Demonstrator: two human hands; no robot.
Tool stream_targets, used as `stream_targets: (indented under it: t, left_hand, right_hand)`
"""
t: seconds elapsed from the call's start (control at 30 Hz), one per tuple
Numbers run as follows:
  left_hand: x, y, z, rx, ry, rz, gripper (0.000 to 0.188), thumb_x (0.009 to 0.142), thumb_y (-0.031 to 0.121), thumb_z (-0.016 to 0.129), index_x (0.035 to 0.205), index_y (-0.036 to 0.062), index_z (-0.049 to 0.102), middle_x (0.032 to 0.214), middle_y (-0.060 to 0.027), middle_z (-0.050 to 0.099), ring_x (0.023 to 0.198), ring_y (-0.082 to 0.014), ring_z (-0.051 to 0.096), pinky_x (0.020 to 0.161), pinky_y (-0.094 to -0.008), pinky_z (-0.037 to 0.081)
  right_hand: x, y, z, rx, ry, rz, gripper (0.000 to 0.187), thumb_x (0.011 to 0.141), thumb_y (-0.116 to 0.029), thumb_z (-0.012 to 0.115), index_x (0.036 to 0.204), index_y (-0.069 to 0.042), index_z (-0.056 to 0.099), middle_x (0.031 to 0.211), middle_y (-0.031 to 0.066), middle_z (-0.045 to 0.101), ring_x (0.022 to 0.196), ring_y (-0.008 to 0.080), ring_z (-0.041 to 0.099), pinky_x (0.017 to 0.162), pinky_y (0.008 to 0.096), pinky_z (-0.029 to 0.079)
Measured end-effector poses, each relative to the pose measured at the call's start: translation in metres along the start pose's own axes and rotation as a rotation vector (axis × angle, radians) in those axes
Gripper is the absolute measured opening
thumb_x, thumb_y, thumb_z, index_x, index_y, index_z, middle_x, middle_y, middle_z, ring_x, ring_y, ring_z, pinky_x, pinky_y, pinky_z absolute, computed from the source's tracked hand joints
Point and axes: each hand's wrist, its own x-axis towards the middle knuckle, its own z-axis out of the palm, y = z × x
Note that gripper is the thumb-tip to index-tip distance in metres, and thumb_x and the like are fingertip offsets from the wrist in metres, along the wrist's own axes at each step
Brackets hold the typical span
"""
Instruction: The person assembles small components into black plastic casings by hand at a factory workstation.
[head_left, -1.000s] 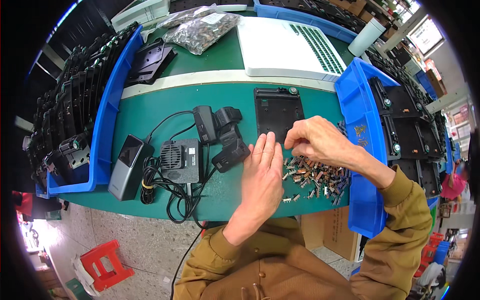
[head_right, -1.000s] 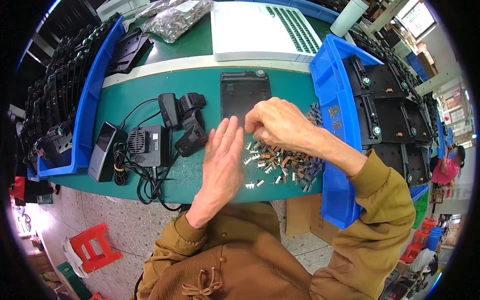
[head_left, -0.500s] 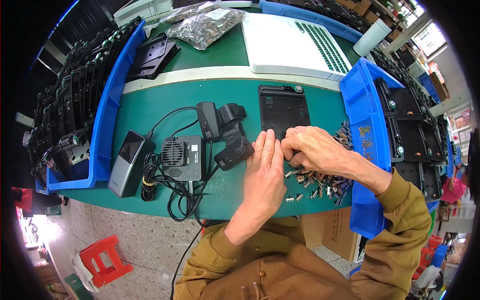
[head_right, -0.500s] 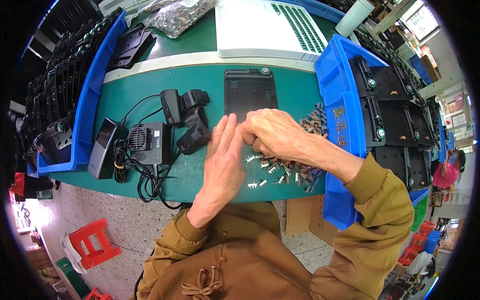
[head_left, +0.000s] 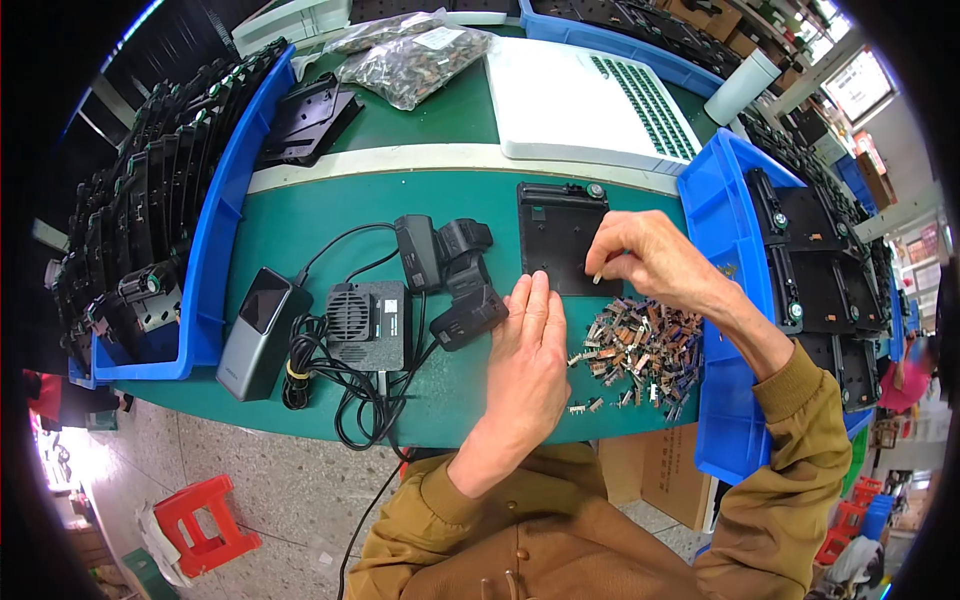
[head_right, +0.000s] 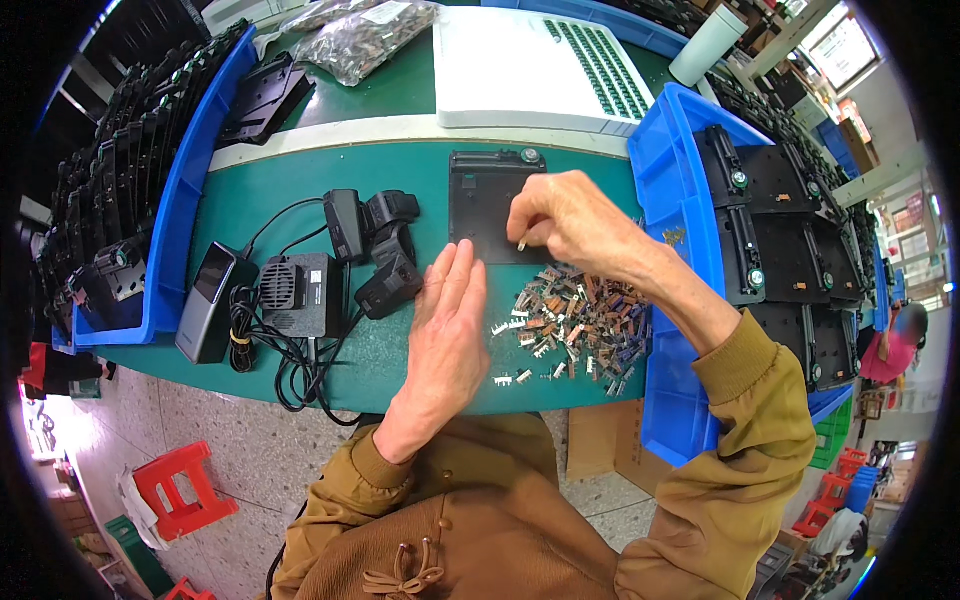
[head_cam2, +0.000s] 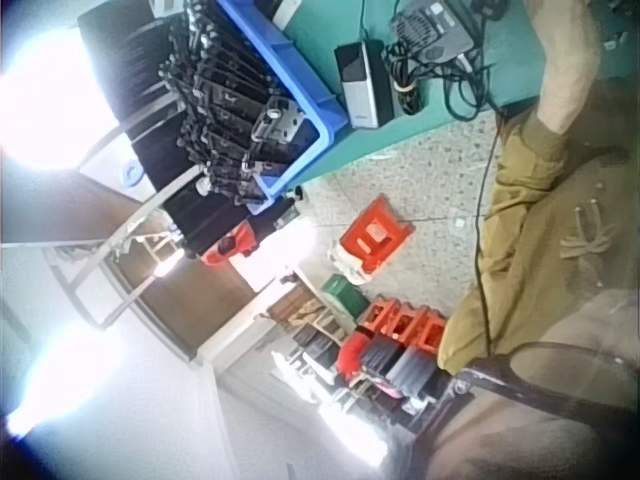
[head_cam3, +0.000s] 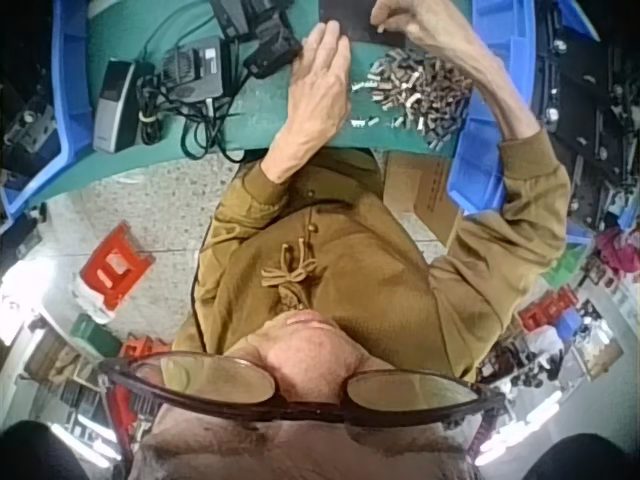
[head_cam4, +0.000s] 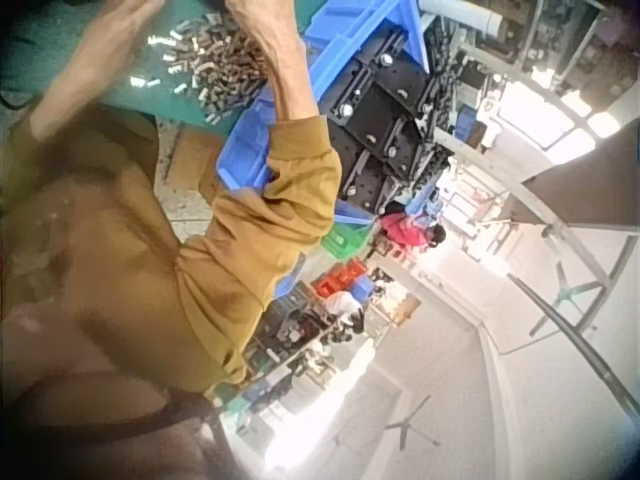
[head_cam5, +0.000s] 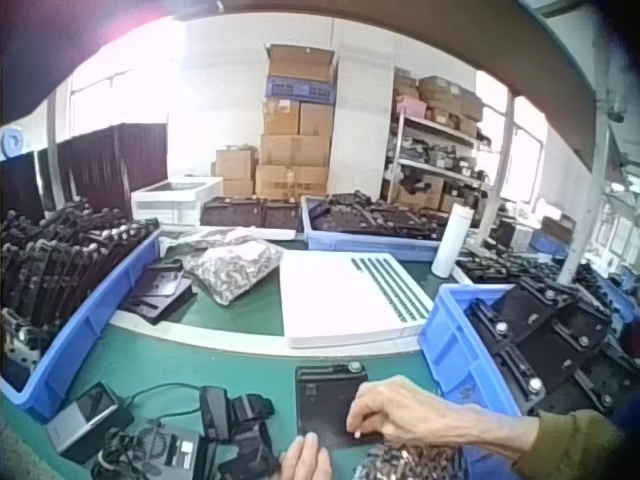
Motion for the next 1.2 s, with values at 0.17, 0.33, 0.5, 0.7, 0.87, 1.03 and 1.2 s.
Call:
stream_targets:
  t: [0.17,0.33,0.5,0.7,0.87,1.03,1.2]
  left_hand:
    - [0.0,-0.002,0.002,-0.003,0.005,0.0,0.065,0.064,-0.015,0.056,0.128,-0.0123,0.045,0.143,-0.0262,0.037,0.135,-0.041,0.033,0.109,-0.0492,0.032]
    - [0.0,-0.001,0.002,-0.001,0.001,0.004,0.067,0.063,-0.014,0.058,0.128,-0.0118,0.044,0.144,-0.0252,0.035,0.135,-0.0406,0.033,0.109,-0.0496,0.032]
    - [-0.001,-0.003,0.001,0.029,-0.023,0.018,0.065,0.066,-0.005,0.061,0.128,-0.0139,0.044,0.143,-0.0281,0.035,0.134,-0.0399,0.034,0.111,-0.0514,0.027]
    - [0.001,-0.001,0.0,0.025,-0.031,0.02,0.063,0.067,-0.005,0.06,0.127,-0.014,0.045,0.142,-0.0283,0.037,0.135,-0.0399,0.034,0.11,-0.0513,0.028]
    - [0.001,-0.002,0.002,0.042,-0.009,0.026,0.061,0.068,-0.003,0.059,0.127,-0.0141,0.045,0.142,-0.0286,0.037,0.134,-0.04,0.034,0.109,-0.051,0.029]
    - [0.0,-0.002,0.002,0.045,0.003,0.034,0.06,0.069,-0.003,0.059,0.126,-0.0143,0.045,0.142,-0.0288,0.037,0.134,-0.04,0.035,0.108,-0.0507,0.031]
    - [0.0,-0.002,0.003,0.052,-0.002,0.033,0.06,0.07,-0.002,0.059,0.126,-0.0145,0.045,0.141,-0.0291,0.037,0.134,-0.0399,0.035,0.108,-0.0506,0.032]
  right_hand:
    - [0.01,0.014,-0.015,0.036,0.015,0.178,0.011,0.071,0.003,0.068,0.082,0.005,0.069,0.082,0.0118,0.066,0.075,0.0206,0.066,0.069,0.0313,0.053]
    - [0.015,0.023,-0.021,-0.094,0.088,0.193,0.014,0.069,-0.001,0.071,0.083,0.004,0.069,0.076,0.0103,0.068,0.073,0.0167,0.067,0.07,0.0299,0.053]
    - [0.022,0.035,-0.02,-0.074,0.17,0.163,0.015,0.07,-0.001,0.067,0.084,0.005,0.067,0.073,0.0081,0.068,0.072,0.0146,0.066,0.07,0.0288,0.054]
    - [0.021,0.036,-0.006,-0.05,0.171,0.156,0.017,0.067,0.004,0.064,0.084,0.006,0.068,0.071,0.0164,0.068,0.069,0.0214,0.068,0.063,0.0326,0.053]
    - [0.022,0.043,0.0,-0.097,0.202,0.096,0.017,0.066,0.005,0.063,0.082,0.006,0.068,0.072,0.0175,0.067,0.068,0.0234,0.068,0.062,0.0333,0.053]
    - [0.021,0.041,-0.002,-0.139,0.207,0.07,0.016,0.066,0.005,0.065,0.081,0.006,0.068,0.073,0.0172,0.067,0.068,0.0238,0.067,0.063,0.034,0.053]
    - [0.023,0.031,-0.004,-0.148,0.166,0.169,0.016,0.064,0.004,0.066,0.08,0.007,0.07,0.072,0.0192,0.067,0.067,0.0255,0.068,0.063,0.0336,0.054]
